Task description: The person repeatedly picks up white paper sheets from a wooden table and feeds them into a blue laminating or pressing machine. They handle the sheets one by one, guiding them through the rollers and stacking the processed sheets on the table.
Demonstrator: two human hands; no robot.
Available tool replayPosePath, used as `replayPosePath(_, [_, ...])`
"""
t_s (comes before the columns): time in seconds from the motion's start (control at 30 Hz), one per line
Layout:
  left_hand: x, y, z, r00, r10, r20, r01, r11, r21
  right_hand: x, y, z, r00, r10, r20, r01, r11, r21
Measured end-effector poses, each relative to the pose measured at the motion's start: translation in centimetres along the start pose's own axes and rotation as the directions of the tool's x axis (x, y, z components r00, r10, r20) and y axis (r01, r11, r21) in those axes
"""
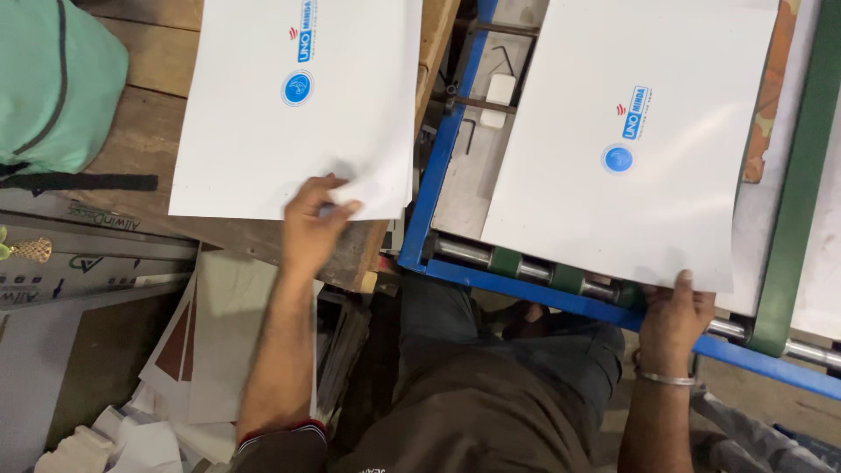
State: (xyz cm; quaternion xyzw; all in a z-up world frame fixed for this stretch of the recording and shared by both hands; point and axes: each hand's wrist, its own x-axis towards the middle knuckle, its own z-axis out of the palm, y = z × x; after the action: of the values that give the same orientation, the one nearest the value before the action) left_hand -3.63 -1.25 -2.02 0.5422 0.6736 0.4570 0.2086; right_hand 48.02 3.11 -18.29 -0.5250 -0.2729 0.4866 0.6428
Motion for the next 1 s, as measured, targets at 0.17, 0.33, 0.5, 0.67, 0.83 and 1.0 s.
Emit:
replayPosePath(0.17, [-0.3, 1.5, 0.0, 0.979, 0.134, 0.155, -0.185, 0.905, 0.383, -3.8, -1.6, 2.5, 0.945, 0.249, 0.212, -0.247, 0.968, -0.033])
replayPosePath(0.33, [2.7, 1.2, -4.3, 0.967, 0.116, -0.225, -0.058, 0.966, 0.251, -6.6, -3.2, 6.1, 0.894, 0.337, 0.296, -0.303, 0.94, -0.154])
replayPosePath(0.5, [0.4, 5.0, 2.0, 0.881, 0.473, -0.005, -0.425, 0.795, 0.433, -8.8, -6.1, 13.7, 0.766, 0.256, 0.589, -0.184, 0.966, -0.181])
replayPosePath(0.67, [-6.4, 11.1, 12.0, 0.775, 0.301, 0.556, -0.594, 0.648, 0.477, -10.5, -4.4, 17.6, 0.734, 0.397, 0.552, -0.43, 0.9, -0.075])
replayPosePath(0.83, [-5.6, 10.3, 9.7, 0.735, 0.28, 0.617, -0.601, 0.69, 0.403, -6.4, -1.4, 12.3, 0.848, -0.083, 0.523, 0.499, 0.458, -0.736])
replayPosePath(1.0, [-2.5, 6.5, 2.4, 0.901, 0.182, 0.393, -0.426, 0.534, 0.731, -1.7, -2.5, 5.5, 0.994, 0.095, 0.05, -0.095, 0.995, 0.006])
